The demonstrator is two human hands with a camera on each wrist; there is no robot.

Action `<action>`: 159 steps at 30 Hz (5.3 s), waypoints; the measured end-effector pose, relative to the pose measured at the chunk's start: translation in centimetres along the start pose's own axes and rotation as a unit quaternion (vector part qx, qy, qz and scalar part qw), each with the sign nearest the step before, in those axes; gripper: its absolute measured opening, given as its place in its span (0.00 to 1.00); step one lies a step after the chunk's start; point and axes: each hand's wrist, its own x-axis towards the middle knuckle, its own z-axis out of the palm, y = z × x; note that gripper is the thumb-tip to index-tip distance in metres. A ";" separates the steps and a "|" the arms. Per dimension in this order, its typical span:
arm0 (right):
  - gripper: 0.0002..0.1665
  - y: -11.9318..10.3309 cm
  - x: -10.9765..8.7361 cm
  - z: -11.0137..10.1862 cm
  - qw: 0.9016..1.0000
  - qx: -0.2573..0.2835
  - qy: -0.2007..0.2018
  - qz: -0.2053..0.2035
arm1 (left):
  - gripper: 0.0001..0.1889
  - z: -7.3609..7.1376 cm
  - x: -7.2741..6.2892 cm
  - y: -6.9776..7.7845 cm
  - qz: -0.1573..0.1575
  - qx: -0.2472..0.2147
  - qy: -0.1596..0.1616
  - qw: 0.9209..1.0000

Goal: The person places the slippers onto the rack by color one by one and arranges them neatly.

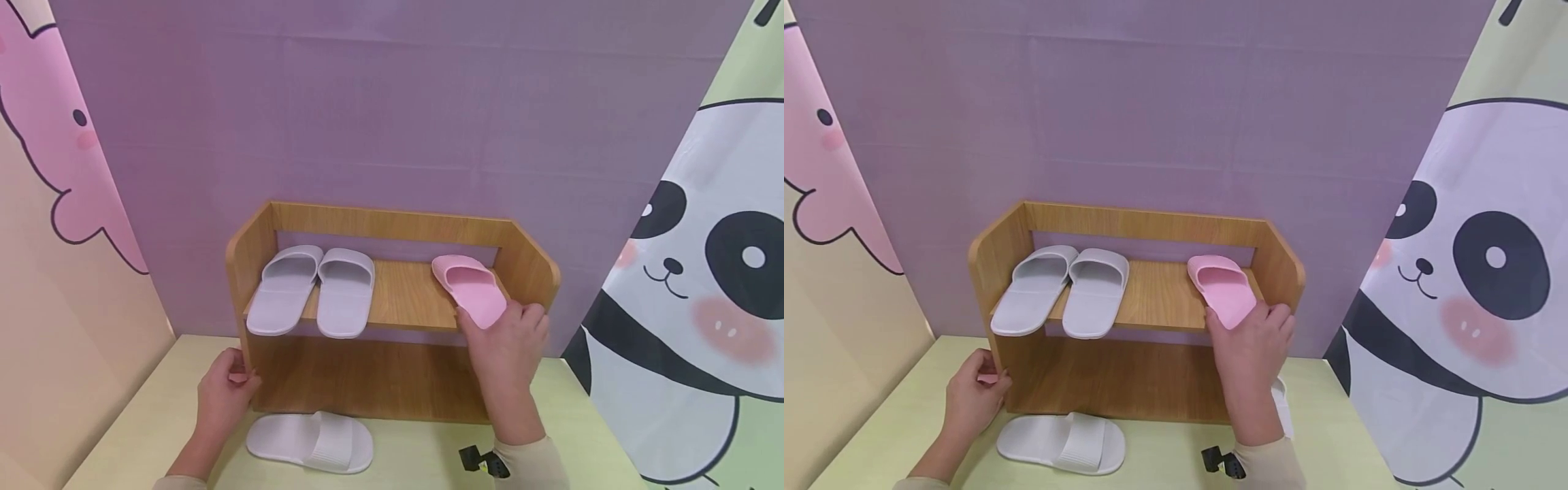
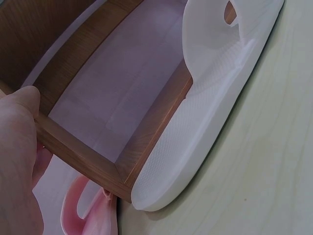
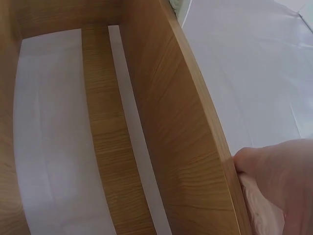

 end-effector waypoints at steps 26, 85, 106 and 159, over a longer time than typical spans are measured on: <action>0.47 0.0 -0.8 -3.0 0.993 0.008 -0.116 -0.022 | 0.17 -0.2 0.0 0.0 -0.001 0.003 0.003 1.000; 0.34 13.9 -5.2 2.0 0.973 0.205 0.019 -0.104 | 0.17 -0.1 0.0 -0.3 -0.008 -0.005 -0.012 1.000; 0.29 15.6 -5.5 5.1 0.974 0.221 -0.006 -0.042 | 0.16 -0.1 0.0 -0.4 -0.013 -0.008 -0.015 1.000; 0.16 15.2 -5.3 7.4 0.978 0.201 0.038 -0.035 | 0.24 -2.6 0.3 -0.9 0.060 -0.001 -0.083 0.995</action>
